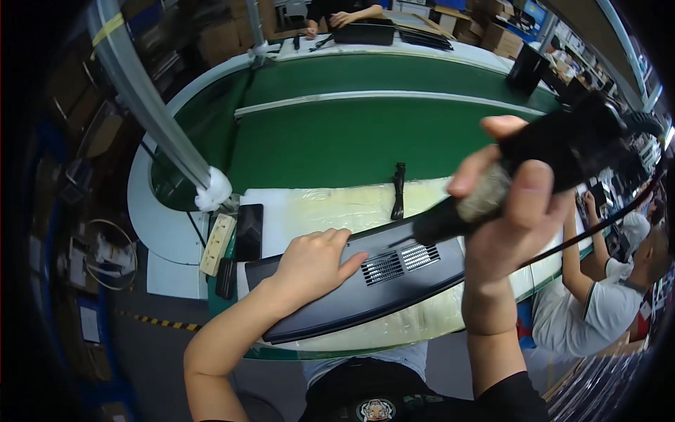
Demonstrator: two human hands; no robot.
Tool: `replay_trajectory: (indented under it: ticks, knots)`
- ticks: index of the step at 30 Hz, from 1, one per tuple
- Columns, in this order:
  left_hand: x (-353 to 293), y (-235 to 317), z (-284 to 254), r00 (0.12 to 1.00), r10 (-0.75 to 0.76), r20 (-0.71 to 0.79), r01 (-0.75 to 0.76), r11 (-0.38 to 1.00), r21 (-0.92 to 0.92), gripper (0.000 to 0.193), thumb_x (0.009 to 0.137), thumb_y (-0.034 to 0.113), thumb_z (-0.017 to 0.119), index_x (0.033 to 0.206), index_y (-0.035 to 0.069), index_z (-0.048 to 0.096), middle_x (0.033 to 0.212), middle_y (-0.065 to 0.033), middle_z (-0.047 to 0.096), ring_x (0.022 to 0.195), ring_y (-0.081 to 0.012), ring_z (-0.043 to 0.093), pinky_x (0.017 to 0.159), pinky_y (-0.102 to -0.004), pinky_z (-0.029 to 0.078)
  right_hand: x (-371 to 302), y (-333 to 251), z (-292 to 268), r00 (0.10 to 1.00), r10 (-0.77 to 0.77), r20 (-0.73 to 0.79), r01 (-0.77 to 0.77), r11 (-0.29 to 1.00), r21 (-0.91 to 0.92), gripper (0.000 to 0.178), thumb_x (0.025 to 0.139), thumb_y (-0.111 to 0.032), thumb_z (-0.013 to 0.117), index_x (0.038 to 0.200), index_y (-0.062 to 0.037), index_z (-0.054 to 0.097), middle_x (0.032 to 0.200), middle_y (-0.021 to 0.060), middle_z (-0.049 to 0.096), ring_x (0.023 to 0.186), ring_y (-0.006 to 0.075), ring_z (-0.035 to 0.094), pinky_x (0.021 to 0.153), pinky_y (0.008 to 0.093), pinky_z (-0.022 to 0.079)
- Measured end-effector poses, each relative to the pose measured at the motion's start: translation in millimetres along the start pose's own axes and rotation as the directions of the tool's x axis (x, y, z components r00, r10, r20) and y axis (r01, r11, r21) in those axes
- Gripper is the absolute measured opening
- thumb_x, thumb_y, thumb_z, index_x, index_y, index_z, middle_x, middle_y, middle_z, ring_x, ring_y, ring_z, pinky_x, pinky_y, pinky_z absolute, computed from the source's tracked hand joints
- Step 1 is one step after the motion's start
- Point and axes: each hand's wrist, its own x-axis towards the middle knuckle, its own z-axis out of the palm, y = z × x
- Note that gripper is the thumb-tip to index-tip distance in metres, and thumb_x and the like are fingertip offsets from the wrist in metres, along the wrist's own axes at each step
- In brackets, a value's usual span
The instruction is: Assembling electronic enclosures by driving screws into a metal or plastic chassis using an electric screwdriver on an assembly line.
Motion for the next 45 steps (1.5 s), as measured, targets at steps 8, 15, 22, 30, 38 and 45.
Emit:
replay_trajectory:
  ticks: [8,15,22,30,38,45]
  knots:
    - [0.8,-4.2,-0.3,0.999,0.035,-0.007,-0.036,0.999,-0.021,0.044,0.089,0.041,0.058,0.093,-0.003,0.061,0.085,-0.0172,0.067,0.078,-0.0329,0.067,0.069,-0.0396,0.054,-19.9,28.3,58.9,0.991,0.011,0.130,-0.028,0.992,0.127,0.042,0.093,-0.021,0.057,0.120,0.0011,0.034,0.100,0.0193,0.063,0.056,0.0165,0.059,0.052,0.0264,0.049]
    - [-0.2,-9.7,-0.2,0.999,0.042,-0.004,-0.042,0.998,-0.054,0.041,0.088,0.040,0.061,0.092,-0.001,0.061,0.081,-0.0145,0.066,0.074,-0.0303,0.067,0.065,-0.0391,0.053,-35.8,39.0,67.1,0.976,0.046,0.213,-0.071,0.992,0.108,0.045,0.092,-0.016,0.058,0.123,0.0018,0.029,0.103,0.0195,0.060,0.060,0.0151,0.060,0.053,0.0253,0.050]
    - [0.9,-16.1,19.0,0.991,0.041,-0.127,-0.062,0.984,-0.165,0.033,0.084,0.032,0.066,0.089,0.000,0.061,0.076,-0.0128,0.064,0.071,-0.0301,0.065,0.065,-0.0399,0.052,-45.8,44.6,64.9,0.947,0.063,0.316,-0.124,0.976,0.177,0.052,0.087,-0.005,0.065,0.124,0.0026,0.030,0.108,0.0229,0.057,0.067,0.0166,0.061,0.056,0.0263,0.051]
    - [2.2,-9.8,17.9,0.993,0.009,-0.116,-0.027,0.988,-0.152,0.031,0.083,0.031,0.066,0.090,0.001,0.062,0.079,-0.0139,0.065,0.073,-0.0306,0.066,0.066,-0.0409,0.053,-52.3,47.9,60.3,0.930,0.099,0.354,-0.179,0.963,0.202,0.070,0.079,0.004,0.070,0.133,0.0029,0.025,0.118,0.0235,0.053,0.084,0.0184,0.058,0.070,0.0289,0.049]
    - [-6.9,-15.8,-2.6,0.994,0.042,-0.097,-0.053,0.992,-0.118,0.035,0.088,0.033,0.061,0.097,0.000,0.065,0.086,-0.0188,0.068,0.080,-0.0342,0.067,0.070,-0.0413,0.054,-31.3,47.9,65.5,0.972,-0.045,0.230,-0.005,0.977,0.213,0.042,0.088,-0.002,0.059,0.121,0.0014,0.033,0.106,0.0213,0.062,0.066,0.0141,0.061,0.056,0.0250,0.052]
    - [-66.6,-104.2,-8.9,0.879,-0.469,-0.083,0.228,0.567,-0.791,0.045,0.103,0.032,0.036,0.085,-0.001,0.061,0.083,-0.0090,0.066,0.077,-0.0192,0.063,0.075,-0.0294,0.048,-12.1,-0.7,-108.4,0.970,-0.186,-0.159,0.111,0.914,-0.390,0.037,0.092,-0.023,0.054,0.114,0.0057,0.046,0.090,0.0173,0.062,0.059,0.0147,0.057,0.055,0.0247,0.048]
